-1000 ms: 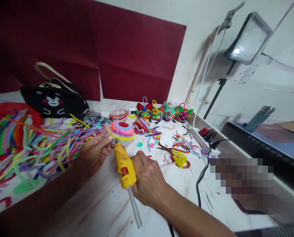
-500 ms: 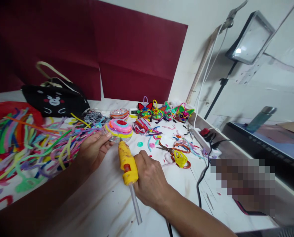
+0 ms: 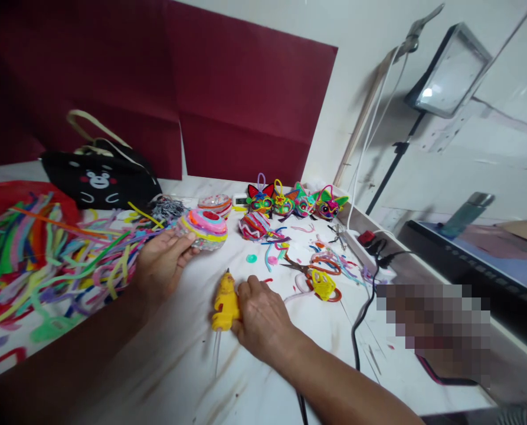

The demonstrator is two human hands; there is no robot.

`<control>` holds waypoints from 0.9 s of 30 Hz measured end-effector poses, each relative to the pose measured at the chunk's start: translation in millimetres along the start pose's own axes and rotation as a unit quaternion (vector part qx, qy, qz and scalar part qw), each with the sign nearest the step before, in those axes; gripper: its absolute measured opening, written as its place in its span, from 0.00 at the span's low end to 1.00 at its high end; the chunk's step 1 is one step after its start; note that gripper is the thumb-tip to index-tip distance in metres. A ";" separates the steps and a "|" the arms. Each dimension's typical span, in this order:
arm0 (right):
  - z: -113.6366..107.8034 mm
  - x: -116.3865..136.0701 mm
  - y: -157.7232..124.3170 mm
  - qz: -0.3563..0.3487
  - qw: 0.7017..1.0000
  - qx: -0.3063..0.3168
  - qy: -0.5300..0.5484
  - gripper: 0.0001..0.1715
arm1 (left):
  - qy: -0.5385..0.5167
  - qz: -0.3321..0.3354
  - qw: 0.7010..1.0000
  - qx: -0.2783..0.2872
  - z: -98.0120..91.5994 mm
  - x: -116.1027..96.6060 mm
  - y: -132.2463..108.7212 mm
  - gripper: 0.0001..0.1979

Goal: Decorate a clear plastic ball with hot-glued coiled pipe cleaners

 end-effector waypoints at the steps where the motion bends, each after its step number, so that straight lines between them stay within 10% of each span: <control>1: 0.5 -0.8 0.4 0.002 1.000 0.010 0.013 0.20 | 0.003 0.003 1.000 0.005 0.8 0.4 -1.1 0.18; 7: -13.9 -2.4 0.4 -0.053 0.993 0.023 0.108 0.26 | 0.035 0.006 0.999 0.036 5.6 2.1 -11.0 0.19; 15: -43.3 -5.1 3.3 -0.076 0.909 -0.311 0.268 0.13 | 0.068 -0.012 0.990 0.122 18.2 11.1 -36.0 0.20; 27: -37.7 -10.4 8.1 -0.030 0.888 -0.344 0.305 0.12 | 0.088 -0.038 0.982 0.160 19.7 19.4 -51.3 0.23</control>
Point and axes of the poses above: each hand's wrist, its own y-axis towards the middle knuckle, its own z-axis out of the palm, x = y × z, the point moved 4 cm from there along y, towards the middle knuckle, and after that the axes turned 4 degrees about z, right-handed, at the moved point
